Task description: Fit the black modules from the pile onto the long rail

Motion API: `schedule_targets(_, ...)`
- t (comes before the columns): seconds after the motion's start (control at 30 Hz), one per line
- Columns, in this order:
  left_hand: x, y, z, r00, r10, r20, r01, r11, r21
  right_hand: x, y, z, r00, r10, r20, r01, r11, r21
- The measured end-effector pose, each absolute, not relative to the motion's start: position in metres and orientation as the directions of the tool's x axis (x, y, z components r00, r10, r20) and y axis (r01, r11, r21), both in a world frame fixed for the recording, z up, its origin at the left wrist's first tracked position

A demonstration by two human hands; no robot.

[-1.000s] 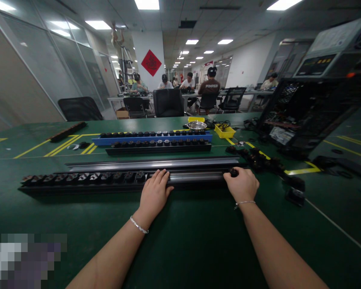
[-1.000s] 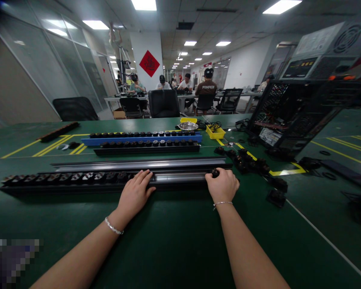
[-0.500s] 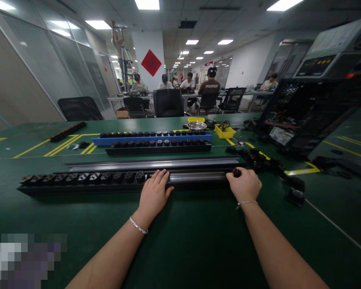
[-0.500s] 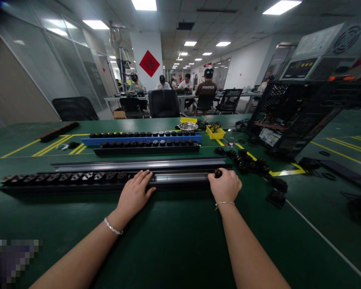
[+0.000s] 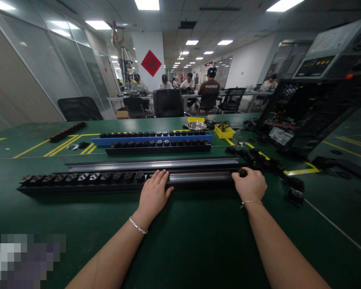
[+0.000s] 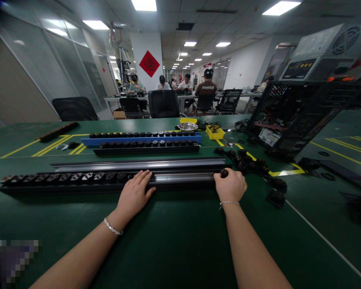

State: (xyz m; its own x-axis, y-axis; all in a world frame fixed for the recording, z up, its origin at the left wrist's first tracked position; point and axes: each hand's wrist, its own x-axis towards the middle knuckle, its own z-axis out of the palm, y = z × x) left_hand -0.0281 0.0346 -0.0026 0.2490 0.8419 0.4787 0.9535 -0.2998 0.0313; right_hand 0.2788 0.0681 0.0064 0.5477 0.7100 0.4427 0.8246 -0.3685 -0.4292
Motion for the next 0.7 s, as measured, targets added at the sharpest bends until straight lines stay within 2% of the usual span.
schedule_targets(0.7,-0.028,0.035,-0.003,0.252,0.844,0.474,0.954,-0.298,0.023,0.306,0.072,0.000,0.571,0.658,0.491,0.806,-0.338,-0.485)
